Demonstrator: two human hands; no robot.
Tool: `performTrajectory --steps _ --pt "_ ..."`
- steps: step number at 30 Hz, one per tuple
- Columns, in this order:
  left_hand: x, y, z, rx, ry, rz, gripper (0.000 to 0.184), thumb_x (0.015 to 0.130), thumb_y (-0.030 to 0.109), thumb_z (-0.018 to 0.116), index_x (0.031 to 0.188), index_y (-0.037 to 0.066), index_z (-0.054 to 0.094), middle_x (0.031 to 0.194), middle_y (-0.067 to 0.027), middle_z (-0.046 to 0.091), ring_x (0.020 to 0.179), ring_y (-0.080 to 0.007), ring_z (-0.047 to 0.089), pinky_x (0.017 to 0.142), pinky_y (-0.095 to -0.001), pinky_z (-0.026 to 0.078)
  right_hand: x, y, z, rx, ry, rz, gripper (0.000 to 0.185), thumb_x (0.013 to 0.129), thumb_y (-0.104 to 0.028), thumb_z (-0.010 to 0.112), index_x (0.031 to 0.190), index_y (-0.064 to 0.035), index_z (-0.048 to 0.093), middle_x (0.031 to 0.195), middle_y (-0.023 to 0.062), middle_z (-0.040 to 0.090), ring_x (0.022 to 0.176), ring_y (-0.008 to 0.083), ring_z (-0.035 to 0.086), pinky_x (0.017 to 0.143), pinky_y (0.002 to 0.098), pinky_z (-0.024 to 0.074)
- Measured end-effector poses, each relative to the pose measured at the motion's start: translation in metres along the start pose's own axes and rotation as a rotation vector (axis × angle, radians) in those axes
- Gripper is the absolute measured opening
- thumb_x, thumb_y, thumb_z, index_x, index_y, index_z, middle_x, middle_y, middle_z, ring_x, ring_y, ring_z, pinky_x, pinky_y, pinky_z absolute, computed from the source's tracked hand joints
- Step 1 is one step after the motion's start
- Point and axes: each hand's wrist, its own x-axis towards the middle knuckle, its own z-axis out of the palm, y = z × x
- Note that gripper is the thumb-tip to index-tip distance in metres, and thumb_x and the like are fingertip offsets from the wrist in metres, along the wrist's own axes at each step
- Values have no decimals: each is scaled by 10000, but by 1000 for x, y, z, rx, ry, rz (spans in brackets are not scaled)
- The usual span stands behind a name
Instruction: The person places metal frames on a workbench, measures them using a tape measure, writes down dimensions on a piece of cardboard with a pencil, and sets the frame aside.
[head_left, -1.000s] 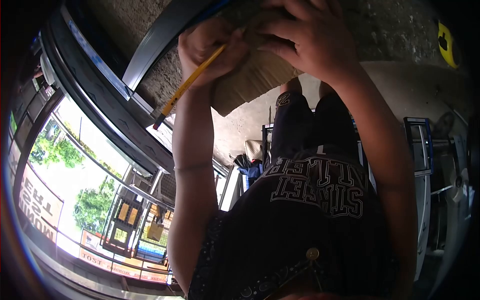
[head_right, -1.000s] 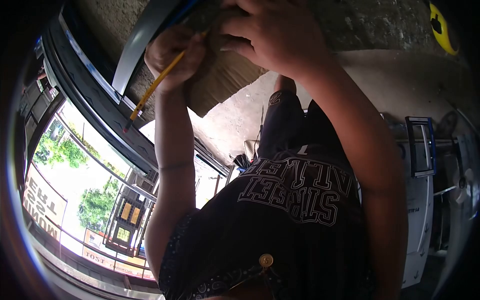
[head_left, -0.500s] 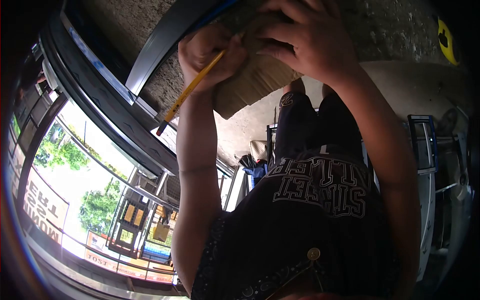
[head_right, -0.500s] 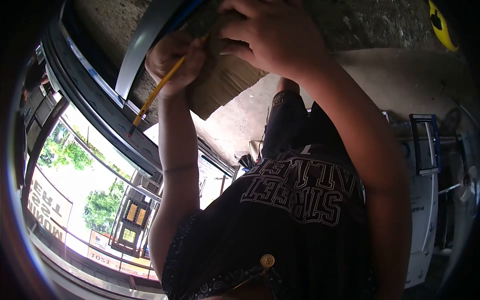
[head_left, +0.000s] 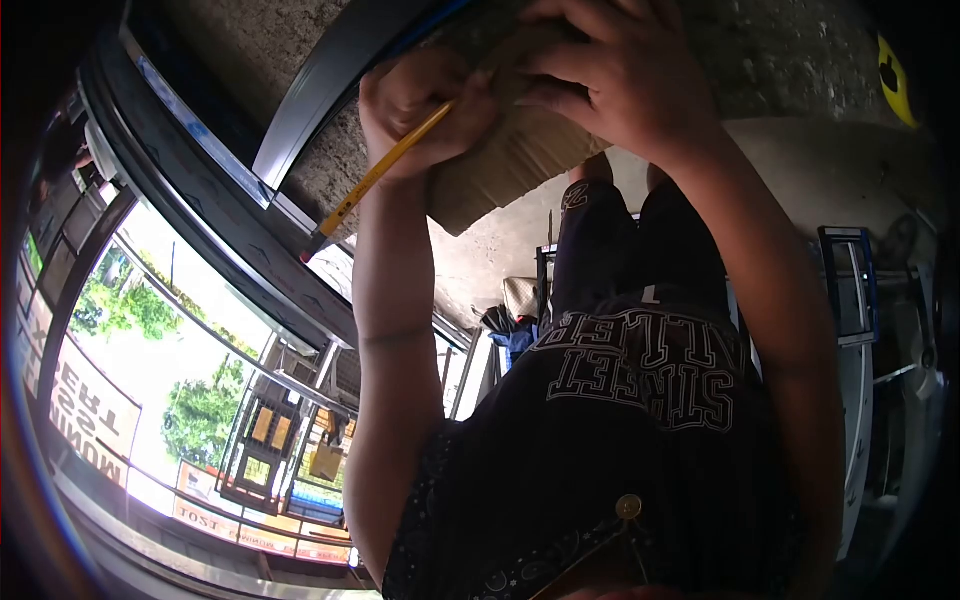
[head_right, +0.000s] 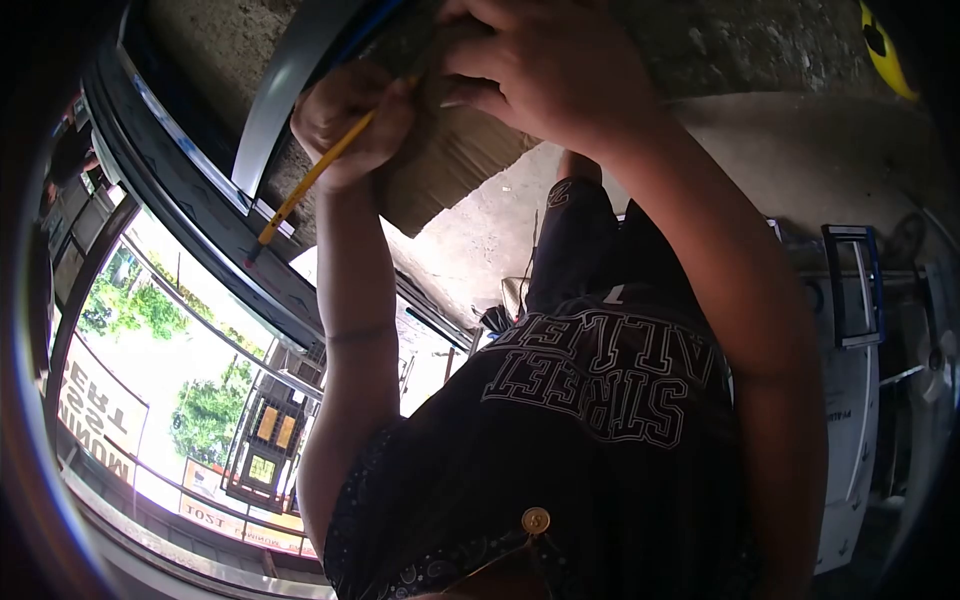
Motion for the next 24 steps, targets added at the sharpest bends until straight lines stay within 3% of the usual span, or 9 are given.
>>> performTrajectory --steps 12,15,21,24 --pt "-3 -3 4 -12 38 -42 224 708 20 792 614 60 593 579 -43 576 490 -121 537 466 -257 426 -2 2 7 84 31 35 169 688 -294 795 800 -185 728 1105 -19 603 1143 217 489 995 445 343" --pt "-4 -6 -6 41 -109 60 248 722 -2 800 777 80 572 747 -66 651 616 -124 603 560 -237 479 3 -4 -1 82 3 73 175 676 -285 799 793 -179 723 1095 -19 609 1132 219 499 992 434 350" --pt "-4 -6 -4 77 -87 77 249 731 -1 791 770 90 562 749 -69 652 615 -122 605 555 -237 485 0 2 11 80 124 -14 179 662 -287 801 780 -179 719 1088 -24 611 1117 219 510 982 422 356" --pt "1 2 3 35 24 4 268 694 12 776 576 61 540 552 -46 536 466 -132 510 449 -260 403 4 -6 -2 27 -11 54 181 662 -295 802 777 -181 720 1087 -28 612 1119 214 507 976 423 357"
